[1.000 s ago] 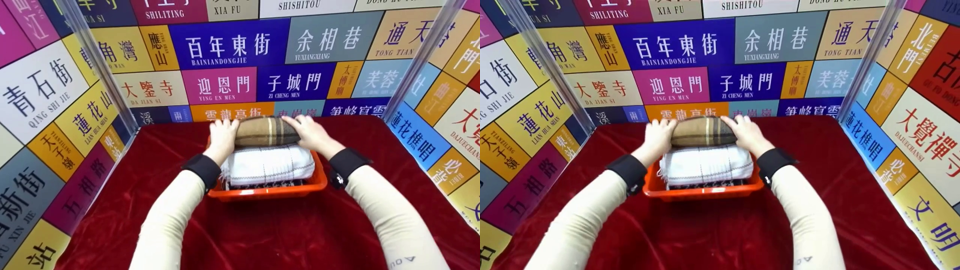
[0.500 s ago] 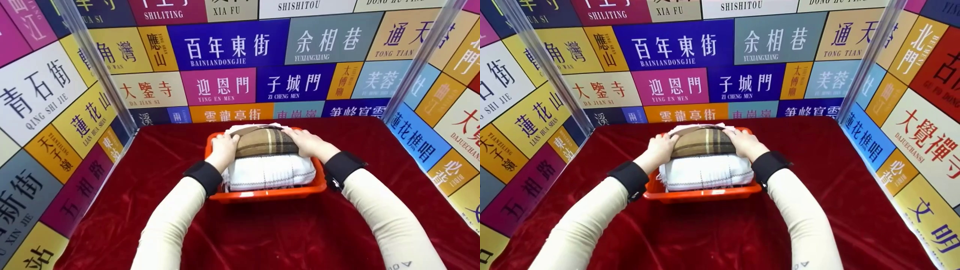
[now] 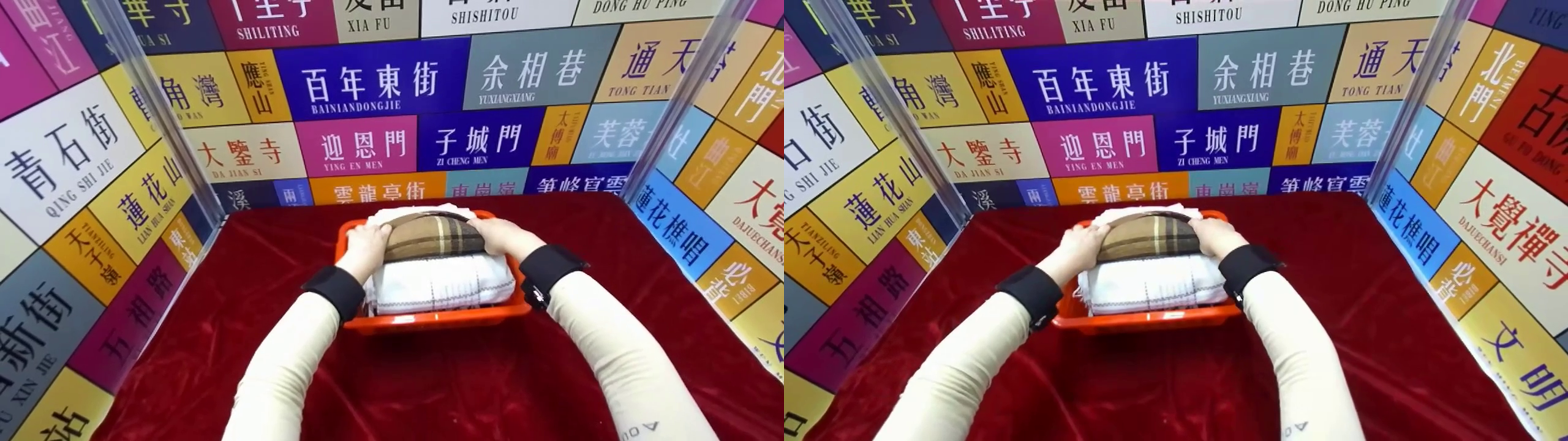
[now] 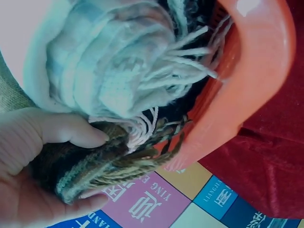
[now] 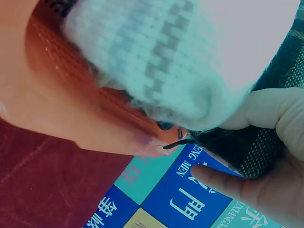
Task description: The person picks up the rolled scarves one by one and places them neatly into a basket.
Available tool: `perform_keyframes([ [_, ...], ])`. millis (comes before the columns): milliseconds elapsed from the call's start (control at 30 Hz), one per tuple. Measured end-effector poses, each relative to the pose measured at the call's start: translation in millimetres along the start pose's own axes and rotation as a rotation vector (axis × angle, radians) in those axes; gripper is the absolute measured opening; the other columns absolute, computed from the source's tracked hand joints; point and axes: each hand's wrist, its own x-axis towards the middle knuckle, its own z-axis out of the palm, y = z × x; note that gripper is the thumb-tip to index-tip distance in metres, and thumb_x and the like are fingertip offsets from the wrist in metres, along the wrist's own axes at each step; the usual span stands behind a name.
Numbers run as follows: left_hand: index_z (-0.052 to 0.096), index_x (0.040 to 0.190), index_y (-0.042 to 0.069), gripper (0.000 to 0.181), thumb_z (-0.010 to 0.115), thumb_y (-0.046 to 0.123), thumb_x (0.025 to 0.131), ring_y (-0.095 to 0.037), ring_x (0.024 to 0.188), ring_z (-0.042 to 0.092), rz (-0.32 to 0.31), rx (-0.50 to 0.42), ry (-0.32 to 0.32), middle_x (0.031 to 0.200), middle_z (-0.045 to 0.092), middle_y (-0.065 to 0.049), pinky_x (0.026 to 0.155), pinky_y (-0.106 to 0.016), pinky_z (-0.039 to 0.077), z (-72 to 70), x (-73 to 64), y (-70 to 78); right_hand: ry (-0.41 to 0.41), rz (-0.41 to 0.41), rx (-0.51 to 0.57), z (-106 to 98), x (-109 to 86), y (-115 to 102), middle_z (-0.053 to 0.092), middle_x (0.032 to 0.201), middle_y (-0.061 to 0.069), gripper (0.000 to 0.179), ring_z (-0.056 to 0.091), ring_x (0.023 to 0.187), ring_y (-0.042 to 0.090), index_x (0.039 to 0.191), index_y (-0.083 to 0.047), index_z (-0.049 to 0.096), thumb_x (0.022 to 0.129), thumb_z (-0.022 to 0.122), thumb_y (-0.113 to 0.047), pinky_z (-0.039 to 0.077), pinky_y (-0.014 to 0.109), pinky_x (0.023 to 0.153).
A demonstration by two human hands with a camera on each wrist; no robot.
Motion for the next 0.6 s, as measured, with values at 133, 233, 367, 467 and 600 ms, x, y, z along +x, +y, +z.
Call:
perform_keyframes([
  [133, 0.050, 0.110, 0.009, 0.024, 0.053, 0.010, 0.086, -0.035, 0.093, 0.059, 0.008, -0.040, -0.007, 0.112, 0.059, -0.012, 0.071, -0.046, 0.049, 3.6, 2.6, -2.1, -0.007, 0.021, 0.007, 1.8, -0.5, -2.5, 0.058, 0.109, 0.026, 0.048, 0.056, 0.097, 0.040, 0.118, -0.002, 0.048, 0.072, 0.059, 0.009, 0.046, 0.048, 0.078],
  [233, 0.050, 0.111, 0.008, 0.025, 0.054, 0.010, 0.086, -0.035, 0.093, 0.059, 0.006, -0.040, -0.027, 0.113, 0.059, -0.012, 0.070, -0.046, 0.049, 4.6, 1.7, -3.0, -0.006, 0.019, 0.007, 4.3, -0.5, -5.0, 0.058, 0.109, 0.025, 0.044, 0.056, 0.097, 0.039, 0.114, -0.001, 0.049, 0.073, 0.058, 0.009, 0.046, 0.048, 0.079],
  [367, 0.049, 0.110, 0.008, 0.025, 0.054, 0.011, 0.086, -0.035, 0.092, 0.059, 0.002, -0.020, -0.039, 0.111, 0.058, -0.013, 0.069, -0.046, 0.050, 2.6, -0.3, -1.1, 0.005, 0.020, 0.004, 6.0, -2.5, -5.8, 0.058, 0.109, 0.026, 0.040, 0.056, 0.098, 0.040, 0.111, 0.000, 0.049, 0.073, 0.057, 0.009, 0.046, 0.049, 0.079],
  [467, 0.049, 0.110, 0.009, 0.024, 0.053, 0.012, 0.087, -0.034, 0.091, 0.059, -0.004, 0.002, -0.033, 0.110, 0.059, -0.013, 0.069, -0.047, 0.050, -0.2, -0.6, 1.2, 0.013, 0.023, 0.005, 5.5, -3.3, -4.6, 0.057, 0.109, 0.026, 0.040, 0.056, 0.098, 0.040, 0.111, 0.001, 0.048, 0.073, 0.057, 0.008, 0.046, 0.050, 0.079],
  [600, 0.048, 0.113, 0.009, 0.026, 0.052, 0.013, 0.088, -0.034, 0.093, 0.059, -0.004, 0.016, -0.047, 0.113, 0.058, -0.013, 0.071, -0.047, 0.050, -2.5, 0.2, 2.9, 0.021, 0.016, 0.003, 5.8, -2.5, -2.1, 0.057, 0.111, 0.026, 0.040, 0.055, 0.099, 0.040, 0.111, 0.001, 0.048, 0.073, 0.059, 0.007, 0.045, 0.050, 0.080],
])
